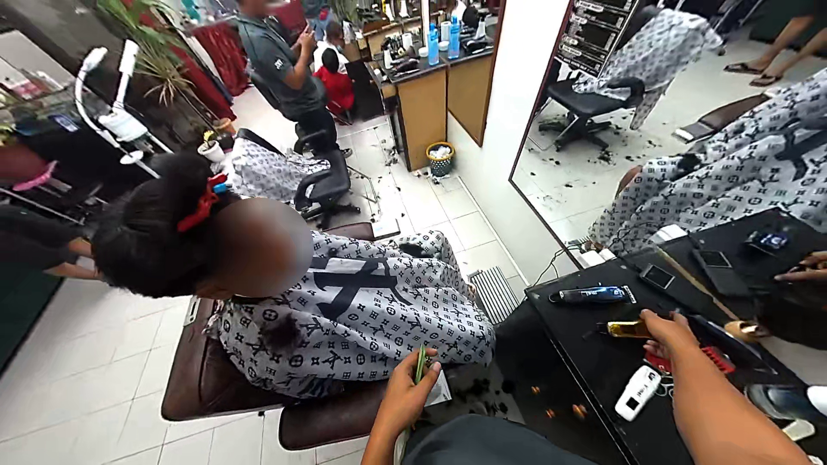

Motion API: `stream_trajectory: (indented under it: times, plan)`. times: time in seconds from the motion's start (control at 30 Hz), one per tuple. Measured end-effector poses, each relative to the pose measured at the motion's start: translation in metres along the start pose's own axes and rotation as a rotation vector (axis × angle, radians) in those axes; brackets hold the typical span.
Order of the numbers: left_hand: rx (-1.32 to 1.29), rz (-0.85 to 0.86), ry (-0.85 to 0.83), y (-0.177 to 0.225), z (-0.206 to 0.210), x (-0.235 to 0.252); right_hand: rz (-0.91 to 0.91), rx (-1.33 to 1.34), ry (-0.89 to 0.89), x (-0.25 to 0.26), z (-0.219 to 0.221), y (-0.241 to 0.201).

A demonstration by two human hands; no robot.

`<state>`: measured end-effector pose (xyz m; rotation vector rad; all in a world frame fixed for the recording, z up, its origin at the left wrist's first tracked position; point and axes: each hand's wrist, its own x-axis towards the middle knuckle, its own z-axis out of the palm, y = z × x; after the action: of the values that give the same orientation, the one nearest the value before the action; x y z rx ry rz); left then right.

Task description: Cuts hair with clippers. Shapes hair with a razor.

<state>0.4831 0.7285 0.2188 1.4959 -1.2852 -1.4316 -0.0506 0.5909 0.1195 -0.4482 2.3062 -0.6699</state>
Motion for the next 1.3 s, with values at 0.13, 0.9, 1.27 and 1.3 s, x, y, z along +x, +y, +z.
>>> stream_trajectory:
  times: [0.13,0.9,1.27,1.3]
  plan:
    - [-0.020,0.051,0.031,0.002,-0.028,-0.003,-0.101,0.207,0.085,-0.030,-0.009,0.008]
    - [-0.733,0.933,1.082,0.070,-0.227,-0.024,-0.702,0.919,-1.594,-0.288,0.146,-0.155]
    - [-0.587,1.010,1.240,0.127,-0.168,0.000,-0.899,0.719,-2.010,-0.309,0.235,-0.290]
    - [-0.548,1.004,1.242,0.131,-0.159,0.010,-0.875,0.701,-2.052,-0.308,0.242,-0.296]
